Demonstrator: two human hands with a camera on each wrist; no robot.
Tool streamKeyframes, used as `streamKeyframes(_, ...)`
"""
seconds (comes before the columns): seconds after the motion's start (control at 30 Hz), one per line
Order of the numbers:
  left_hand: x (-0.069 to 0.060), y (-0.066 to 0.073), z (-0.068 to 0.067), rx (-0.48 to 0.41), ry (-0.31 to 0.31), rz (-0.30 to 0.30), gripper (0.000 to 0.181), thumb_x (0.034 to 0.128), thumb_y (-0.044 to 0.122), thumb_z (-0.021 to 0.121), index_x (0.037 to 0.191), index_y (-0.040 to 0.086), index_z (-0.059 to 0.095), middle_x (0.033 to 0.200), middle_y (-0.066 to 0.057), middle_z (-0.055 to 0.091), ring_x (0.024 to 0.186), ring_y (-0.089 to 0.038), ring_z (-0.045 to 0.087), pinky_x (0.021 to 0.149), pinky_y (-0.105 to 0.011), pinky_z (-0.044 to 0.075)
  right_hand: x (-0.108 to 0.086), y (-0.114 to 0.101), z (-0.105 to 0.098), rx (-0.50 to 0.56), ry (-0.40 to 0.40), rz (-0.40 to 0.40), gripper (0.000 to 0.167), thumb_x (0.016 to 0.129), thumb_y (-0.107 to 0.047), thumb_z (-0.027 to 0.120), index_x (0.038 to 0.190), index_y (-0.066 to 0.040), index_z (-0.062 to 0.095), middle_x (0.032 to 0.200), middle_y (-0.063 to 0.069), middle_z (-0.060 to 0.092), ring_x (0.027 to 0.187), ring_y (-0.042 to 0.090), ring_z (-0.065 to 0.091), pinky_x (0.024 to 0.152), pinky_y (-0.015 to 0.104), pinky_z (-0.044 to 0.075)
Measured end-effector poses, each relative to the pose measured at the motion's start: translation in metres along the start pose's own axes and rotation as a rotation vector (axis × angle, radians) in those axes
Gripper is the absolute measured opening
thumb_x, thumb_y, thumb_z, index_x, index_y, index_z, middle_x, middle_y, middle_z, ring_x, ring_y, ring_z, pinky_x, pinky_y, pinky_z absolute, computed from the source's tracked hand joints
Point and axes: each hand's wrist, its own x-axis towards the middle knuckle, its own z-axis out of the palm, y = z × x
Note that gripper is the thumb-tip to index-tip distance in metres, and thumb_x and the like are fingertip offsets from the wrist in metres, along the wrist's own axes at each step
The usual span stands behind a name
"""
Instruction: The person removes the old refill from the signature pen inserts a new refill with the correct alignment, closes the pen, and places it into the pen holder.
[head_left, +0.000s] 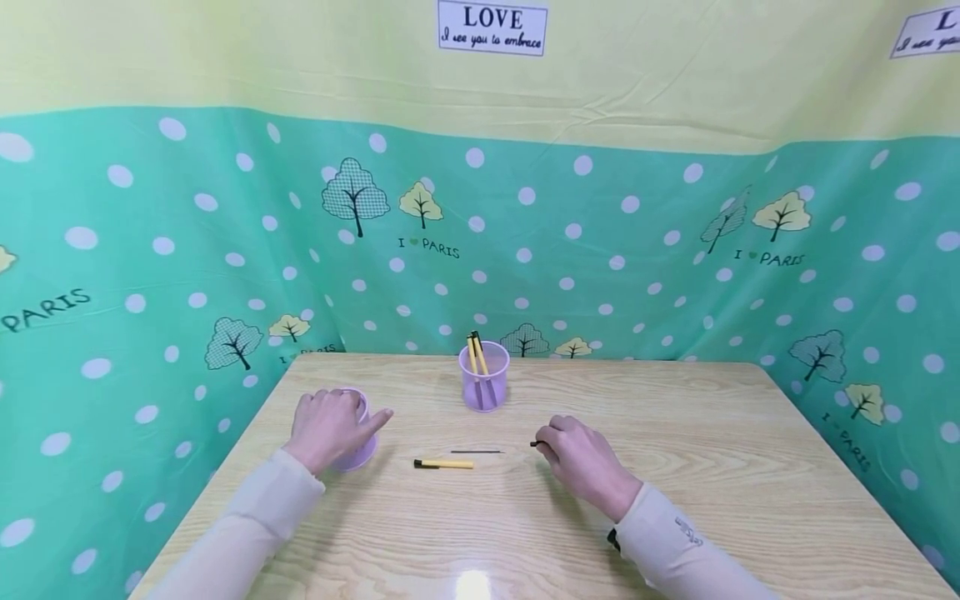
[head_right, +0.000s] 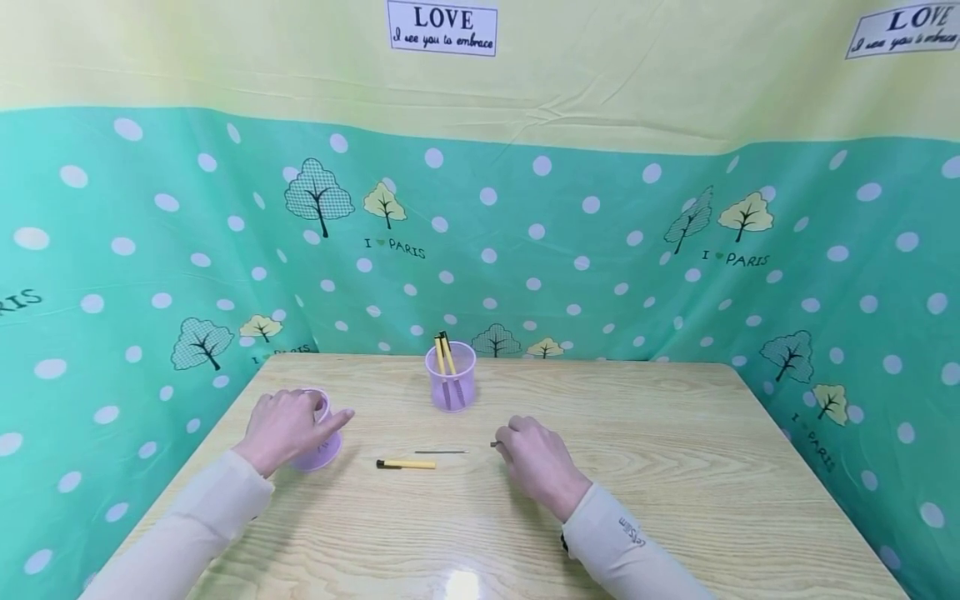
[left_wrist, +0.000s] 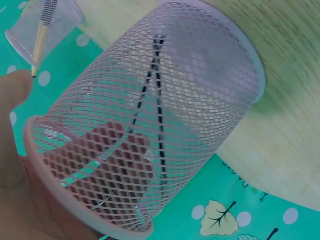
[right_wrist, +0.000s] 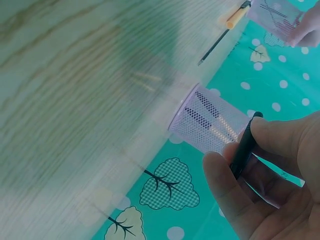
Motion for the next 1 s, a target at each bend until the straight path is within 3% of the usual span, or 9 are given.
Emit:
streamKeyframes(0.27, 0.0024, -0.0025, 0.0035, -0.010, -0.013, -0.009, 0.058, 0.0834, 0.073, 0.046, 0.071, 0.018, 0.061, 0.068, 0.000, 0.060, 0.067, -0.028, 0.059, 0.066, -0.050, 0.044, -0.0002, 0.0002, 0.0004, -0.001, 0.000, 0.007, 0.006, 0.081, -0.011, 0.074, 0.082, -0.015, 0.069, 0.073, -0.009, 0.050, 0.067, 0.008, 0.051, 0.055, 0.023, 0.048)
streamKeyframes(0.57, 0.0024, -0.0008, 0.0029, -0.027, -0.039, 0.004, 0.058, 0.0850, 0.071, 0.046, 0.068, 0.016, 0.057, 0.066, -0.001, 0.058, 0.063, -0.025, 0.057, 0.061, -0.049, 0.046, -0.0014, 0.0008, 0.0012, -0.008, -0.006, 0.001, 0.006, 0.082, -0.011, 0.074, 0.082, -0.015, 0.070, 0.072, -0.009, 0.049, 0.066, 0.008, 0.049, 0.054, 0.022, 0.047)
streamKeyframes(1.0, -0.0006, -0.0003, 0.0054, -0.017, 0.027, -0.001, 0.068, 0.0874, 0.073, 0.035, 0.072, 0.013, 0.064, 0.070, -0.006, 0.061, 0.067, -0.031, 0.059, 0.059, -0.048, 0.048, -0.0027, 0.0008, 0.0039, -0.012, -0.009, -0.001, 0.005, 0.083, -0.011, 0.072, 0.083, -0.015, 0.070, 0.073, -0.009, 0.050, 0.067, 0.008, 0.050, 0.055, 0.022, 0.047)
